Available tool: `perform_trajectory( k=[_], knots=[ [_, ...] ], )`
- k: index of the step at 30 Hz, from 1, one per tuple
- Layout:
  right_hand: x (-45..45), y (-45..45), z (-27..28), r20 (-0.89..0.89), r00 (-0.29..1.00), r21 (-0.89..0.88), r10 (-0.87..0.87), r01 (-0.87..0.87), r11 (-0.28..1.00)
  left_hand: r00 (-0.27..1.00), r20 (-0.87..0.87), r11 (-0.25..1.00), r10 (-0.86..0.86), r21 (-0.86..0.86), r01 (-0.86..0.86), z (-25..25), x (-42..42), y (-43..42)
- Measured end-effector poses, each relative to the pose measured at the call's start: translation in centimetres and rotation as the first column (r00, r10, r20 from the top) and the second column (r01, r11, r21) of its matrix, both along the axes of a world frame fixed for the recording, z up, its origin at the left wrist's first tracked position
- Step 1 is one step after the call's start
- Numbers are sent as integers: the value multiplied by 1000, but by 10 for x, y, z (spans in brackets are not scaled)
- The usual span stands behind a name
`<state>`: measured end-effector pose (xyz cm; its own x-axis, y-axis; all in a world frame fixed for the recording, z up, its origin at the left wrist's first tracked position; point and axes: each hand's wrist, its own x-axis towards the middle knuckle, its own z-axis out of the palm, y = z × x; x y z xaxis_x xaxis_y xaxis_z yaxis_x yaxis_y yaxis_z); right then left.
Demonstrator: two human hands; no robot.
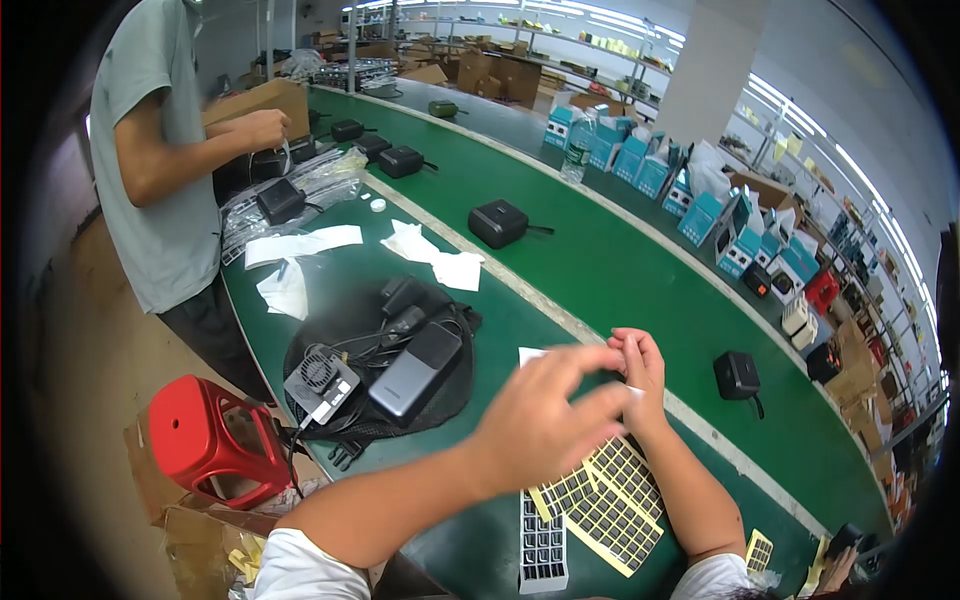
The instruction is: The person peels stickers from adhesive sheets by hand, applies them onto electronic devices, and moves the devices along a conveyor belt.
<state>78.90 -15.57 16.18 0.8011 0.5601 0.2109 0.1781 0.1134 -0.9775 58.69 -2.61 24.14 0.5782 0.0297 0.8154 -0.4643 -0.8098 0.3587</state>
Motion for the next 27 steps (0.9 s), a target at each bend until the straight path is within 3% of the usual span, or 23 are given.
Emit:
perform_trajectory(
  k=[1, 3, 5, 7, 10, 14, 17, 19, 22, 23, 25, 27],
  knots=[
    [10, 14, -3, 9, 1000, -1, 9, -9, 1000, 998, 38, 999, -42, -21, 43, 3, -4, -9],
    [30, 47, -7, 372, 928, -166, -13, 81, 983, 990, 119, 996, -78, 44, 74, -4, -9, -13],
    [48, 86, 4, 611, 792, -230, 1, 176, 957, 974, 187, 988, -128, 113, 108, -8, -8, -12],
    [72, 130, 2, 726, 687, -265, 6, 272, 925, 964, 265, 987, -40, 162, -4, -13, -1, -5],
    [92, 196, -4, 661, 746, -242, -76, 308, 920, 940, 340, 985, 35, 147, -90, -13, 11, 11],
    [98, 247, -11, 673, 738, -286, -37, 307, 908, 925, 372, 990, 82, 79, -120, -9, 9, 28],
    [104, 255, -23, 633, 774, -334, 2, 270, 903, 931, 346, 986, 115, 71, -148, -8, 8, 37],
    [90, 244, -12, 622, 783, -368, 2, 291, 883, 908, 368, 978, 200, -22, -207, -12, 14, 38],
    [69, 212, -2, 611, 777, -173, -153, 319, 932, 876, 404, 964, 265, -74, -257, -8, 13, 42],
    [59, 192, 4, 565, 813, -173, -138, 280, 944, 863, 409, 954, 297, -86, -288, -6, 12, 47],
    [45, 152, 13, 292, 952, -24, 92, -89, 996, 848, 388, 932, 362, -118, -343, -1, 8, 54],
    [5, 107, 39, 197, 953, 81, 231, -250, 965, 876, 299, 919, 380, -226, -322, 4, 3, 56]
  ],
)
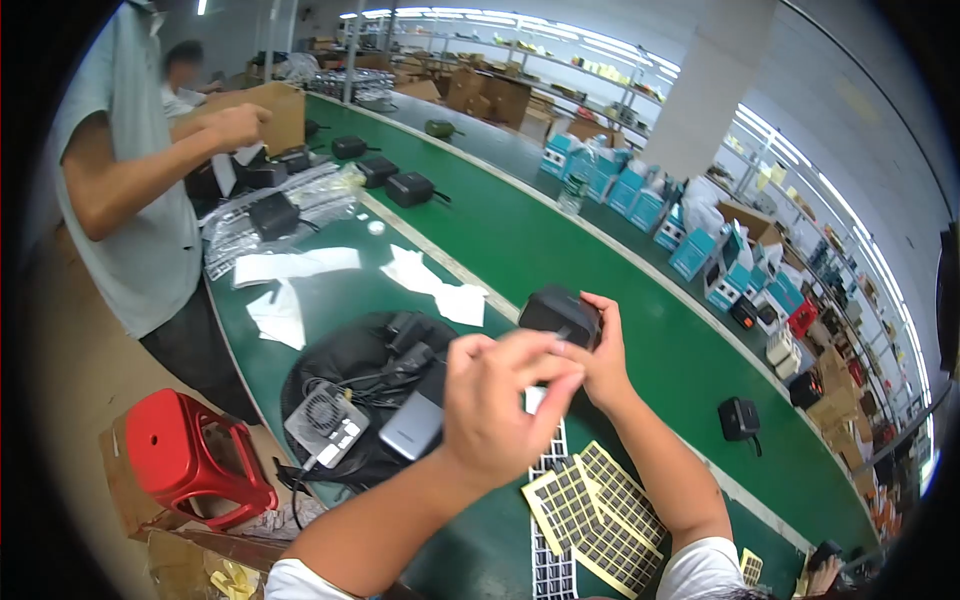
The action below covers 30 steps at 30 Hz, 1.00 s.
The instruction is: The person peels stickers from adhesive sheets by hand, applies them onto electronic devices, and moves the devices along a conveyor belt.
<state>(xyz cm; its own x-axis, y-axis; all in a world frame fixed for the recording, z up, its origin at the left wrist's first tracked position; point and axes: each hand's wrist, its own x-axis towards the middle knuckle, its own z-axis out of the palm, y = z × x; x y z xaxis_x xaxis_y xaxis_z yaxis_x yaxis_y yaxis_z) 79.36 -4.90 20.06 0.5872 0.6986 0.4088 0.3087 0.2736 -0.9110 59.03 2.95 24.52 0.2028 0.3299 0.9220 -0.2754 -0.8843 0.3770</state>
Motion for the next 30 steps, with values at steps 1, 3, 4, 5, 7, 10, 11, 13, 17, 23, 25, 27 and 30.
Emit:
perform_trajectory(
  k=[1, 3, 4, 5, 7, 10, 11, 13, 17, 23, 25, 27, 30],
  knots=[
    [-14, -20, 9, 60, 996, 15, 63, -64, 998, 990, -29, 980, -141, -148, 135, -10, 2, 0],
    [-42, -55, 25, 125, 986, -8, 110, -110, 994, 975, -47, 952, -219, -231, 203, -9, 1, -7],
    [-55, -65, 32, 130, 984, -25, 124, -122, 992, 974, -62, 959, -217, -199, 201, 0, -3, -11],
    [-62, -73, 35, 108, 988, -15, 113, -112, 994, 948, -113, 927, -298, -272, 259, 3, -7, -16],
    [-71, -83, 36, -60, 979, -10, 196, -197, 980, 946, -179, 955, -269, -175, 238, 2, -13, -20],
    [-75, -91, 37, -212, 952, -1, 222, -228, 974, 936, -129, 940, -329, -139, 311, -2, -10, -25],
    [-75, -93, 39, -175, 962, -46, 210, -221, 974, 928, -116, 927, -355, -169, 334, -7, -10, -26],
    [-80, -94, 45, -241, 953, -33, 182, -196, 980, 921, -110, 916, -373, -202, 347, -10, -12, -26],
    [-82, -94, 44, -280, 947, -8, 154, -163, 987, 919, -109, 910, -378, -228, 347, -6, -15, -29],
    [-88, -96, 51, -286, 947, -29, 146, -161, 987, 935, -74, 923, -347, -203, 327, -10, -15, -30],
    [-89, -97, 51, -289, 946, -37, 146, -163, 986, 933, -58, 919, -355, -206, 337, -8, -16, -32],
    [-89, -96, 51, -276, 952, -43, 134, -151, 988, 955, -96, 952, -282, -151, 266, -5, -17, -33],
    [-84, -99, 52, -214, 956, -77, 201, -222, 972, 966, -97, 970, -239, -78, 232, 1, -18, -35]
  ],
)
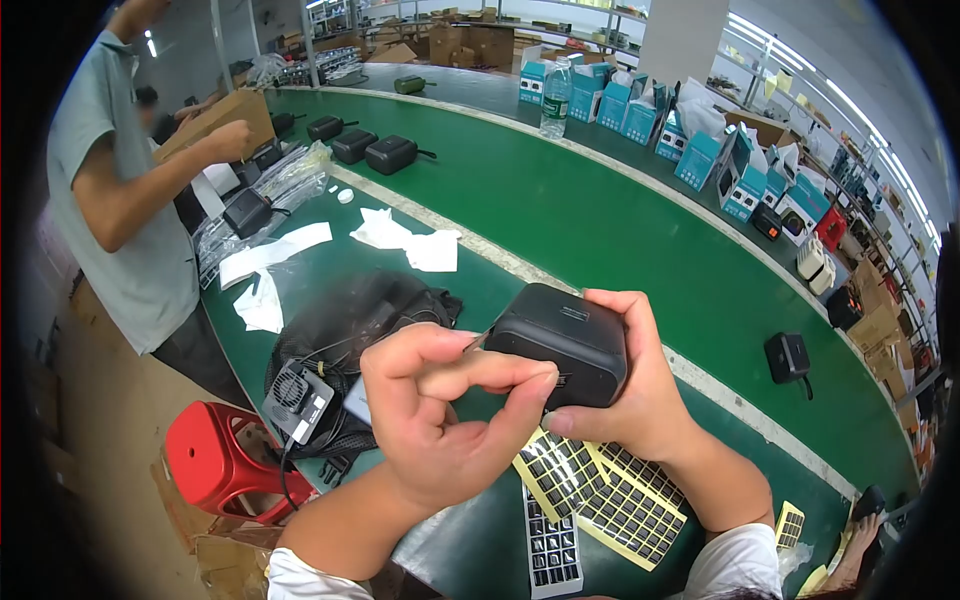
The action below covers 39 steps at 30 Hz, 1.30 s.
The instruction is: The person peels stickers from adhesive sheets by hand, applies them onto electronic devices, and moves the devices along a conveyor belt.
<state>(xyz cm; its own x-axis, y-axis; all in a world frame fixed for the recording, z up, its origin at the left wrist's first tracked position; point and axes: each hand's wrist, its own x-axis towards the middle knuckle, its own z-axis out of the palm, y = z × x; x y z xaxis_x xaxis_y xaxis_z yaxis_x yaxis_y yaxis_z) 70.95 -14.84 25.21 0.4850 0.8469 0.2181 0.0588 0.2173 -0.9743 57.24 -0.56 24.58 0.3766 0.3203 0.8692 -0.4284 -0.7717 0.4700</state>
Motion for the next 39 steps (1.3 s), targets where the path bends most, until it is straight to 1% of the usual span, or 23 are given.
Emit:
perform_trajectory(
  k=[1, 3, 4, 6, 7, 9, 10, 12, 16, 19, 22, 25, 27, 34, 39],
  knots=[
    [0, 0, -1, -1, 1000, 0, -1, 1, 1000, 1000, -1, 1000, -1, 0, 1, 0, -1, 0],
    [0, 0, -2, 54, 999, 13, -6, 5, 1000, 994, -50, 995, 94, 39, -92, 0, -3, -1],
    [-1, 0, -1, 53, 999, 13, -6, 5, 1000, 994, -51, 995, 93, 40, -91, -1, -3, -1],
    [-3, 0, 2, -31, 999, -31, -20, 19, 999, 997, 8, 997, 75, 34, -75, -2, 0, 0],
    [-3, 0, 2, -31, 999, -30, -20, 19, 999, 997, 9, 997, 75, 35, -75, -1, -1, 1],
    [-3, 0, 0, 4, 1000, 5, -20, 20, 1000, 991, -16, 981, 130, 150, -126, 0, -4, 3],
    [-4, -1, 1, 5, 1000, 6, -20, 20, 1000, 991, -15, 981, 130, 150, -126, -1, -2, 3],
    [-5, -2, 3, 2, 999, -20, -34, 34, 999, 994, 90, 989, 68, 126, -79, -4, 2, 3],
    [-7, -3, 5, 20, 999, -40, -45, 46, 998, 991, 112, 989, 67, 123, -81, -3, 2, 2],
    [-7, -3, 6, -3, 999, -43, -52, 51, 998, 991, 104, 988, 84, 122, -96, -4, 1, 1],
    [-6, -4, 7, 41, 998, -35, -49, 50, 998, 992, 100, 987, 76, 133, -89, -3, -1, 1],
    [-7, -5, 9, 15, 998, -59, -54, 54, 997, 992, 82, 983, 99, 145, -110, -1, -4, -2],
    [-7, -5, 9, 9, 999, -50, -52, 52, 997, 988, -47, 976, 149, 166, -139, 4, -9, -6],
    [-8, -8, 14, 26, 998, -104, -55, 58, 993, 991, -31, 982, 132, 139, -127, 3, -10, -6],
    [-8, -8, 16, 3, 999, -101, -41, 41, 994, 985, -82, 974, 155, 180, -138, 7, -13, -6]
  ],
)
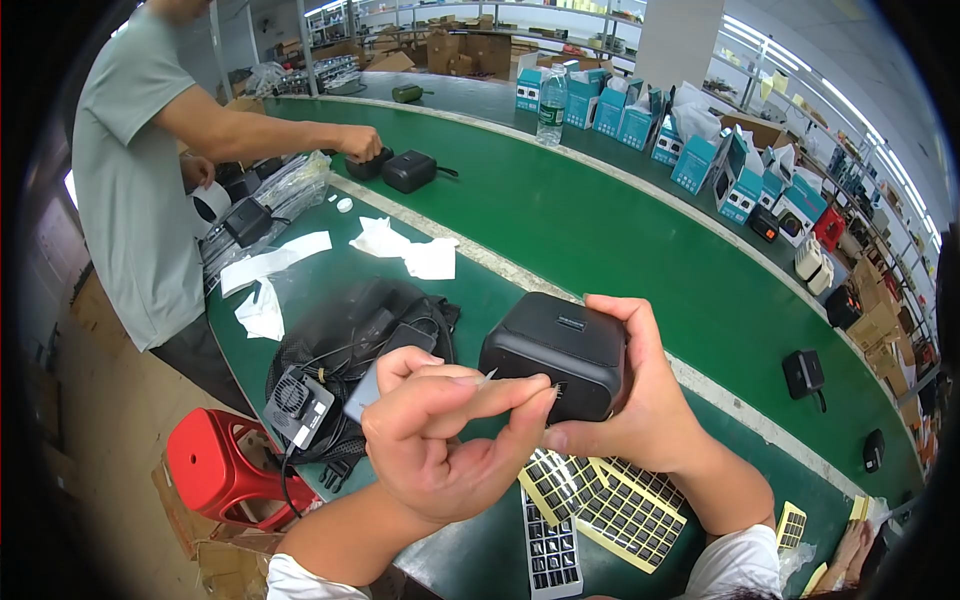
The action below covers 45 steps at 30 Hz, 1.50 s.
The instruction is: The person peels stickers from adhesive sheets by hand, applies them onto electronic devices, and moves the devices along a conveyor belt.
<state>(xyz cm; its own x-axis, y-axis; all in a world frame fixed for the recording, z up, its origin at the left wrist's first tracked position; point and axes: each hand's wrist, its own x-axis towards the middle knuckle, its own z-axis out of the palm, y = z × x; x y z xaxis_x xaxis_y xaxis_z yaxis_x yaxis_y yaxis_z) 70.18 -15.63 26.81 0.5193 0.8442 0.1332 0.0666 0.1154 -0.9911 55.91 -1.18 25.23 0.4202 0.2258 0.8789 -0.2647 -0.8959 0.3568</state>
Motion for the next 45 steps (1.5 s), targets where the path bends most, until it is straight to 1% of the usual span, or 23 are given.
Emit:
perform_trajectory(
  k=[4, 7, 12, 15, 17, 19, 20, 23, 25, 27, 29, 32, 33, 35, 36, 37, 38, 39, 40, 41, 42, 43, 45],
  knots=[
    [2, -1, 1, -1, 1000, -7, 24, -24, 1000, 1000, -22, 1000, 13, 8, -13, 0, 0, -2],
    [3, -3, 0, 45, 998, -20, 41, -40, 999, 997, 73, 999, 1, 40, -4, -4, 3, 0],
    [2, -4, 4, -4, 1000, -14, 7, -7, 1000, 971, 90, 933, 222, 271, -238, 4, -1, -1],
    [8, -4, -4, 118, 992, 68, 42, -51, 996, 955, 122, 925, 270, 243, -293, 2, 1, 0],
    [8, -2, -5, 125, 992, 120, 34, -49, 992, 942, 232, 961, 242, 77, -266, 1, 10, 7],
    [9, -1, -6, 136, 990, 172, 18, -42, 984, 988, 118, 977, 99, -201, -74, -10, 16, 14],
    [10, 0, -8, 138, 990, 181, 29, -54, 982, 1000, -28, 960, -8, -279, 0, -11, 15, 17],
    [19, 7, -18, 168, 985, 200, 48, -82, 976, 982, -14, 924, -187, -341, 171, -21, 31, 21],
    [37, 14, -28, 221, 974, 222, -38, -12, 975, 986, 22, 910, -164, -382, 160, -25, 39, 25],
    [69, 19, -46, 143, 988, 235, -49, 15, 972, 983, 13, 859, 183, -488, -153, -32, 47, 41],
    [128, 19, -85, 301, 913, 158, -275, 236, 959, 984, 135, 825, 114, -566, -18, -33, 51, 56],
    [177, -5, -100, 522, 702, -9, -484, 572, 820, 994, 110, 872, 22, -489, 35, -31, 51, 44],
    [203, -16, -115, 653, 628, -56, -424, 599, 799, 995, 98, 901, -9, -430, 51, -32, 52, 37],
    [208, -33, -104, 763, 587, -191, -271, 605, 773, 993, 59, 911, -99, -397, 114, -36, 51, 28],
    [206, -35, -94, 916, 393, -253, -80, 721, 645, 988, 69, 915, -136, -373, 152, -39, 52, 26],
    [181, -32, -64, 929, 366, -285, -50, 797, 533, 983, 78, 920, -166, -346, 183, -41, 53, 26],
    [162, -33, -32, 889, 437, -235, -141, 697, 677, 984, 71, 924, -166, -339, 180, -41, 52, 25],
    [134, -37, 3, 798, 556, -28, -234, 422, 906, 981, 87, 924, -172, -330, 191, -39, 54, 25],
    [86, -43, 53, 703, 693, 11, -158, 212, 977, 980, 103, 923, -172, -331, 197, -38, 53, 25],
    [53, -51, 77, 654, 749, 254, -107, -85, 963, 979, 108, 921, -172, -336, 198, -38, 50, 26],
    [22, -61, 93, 713, 698, 393, -74, -310, 866, 977, 121, 917, -177, -340, 208, -39, 51, 27],
    [-8, -70, 101, 699, 714, 503, 40, -531, 682, 977, 101, 914, -189, -346, 213, -38, 50, 26],
    [-54, -86, 113, 681, 723, 601, 117, -643, 475, 971, 156, 895, -180, -384, 227, -41, 49, 21]
  ],
)
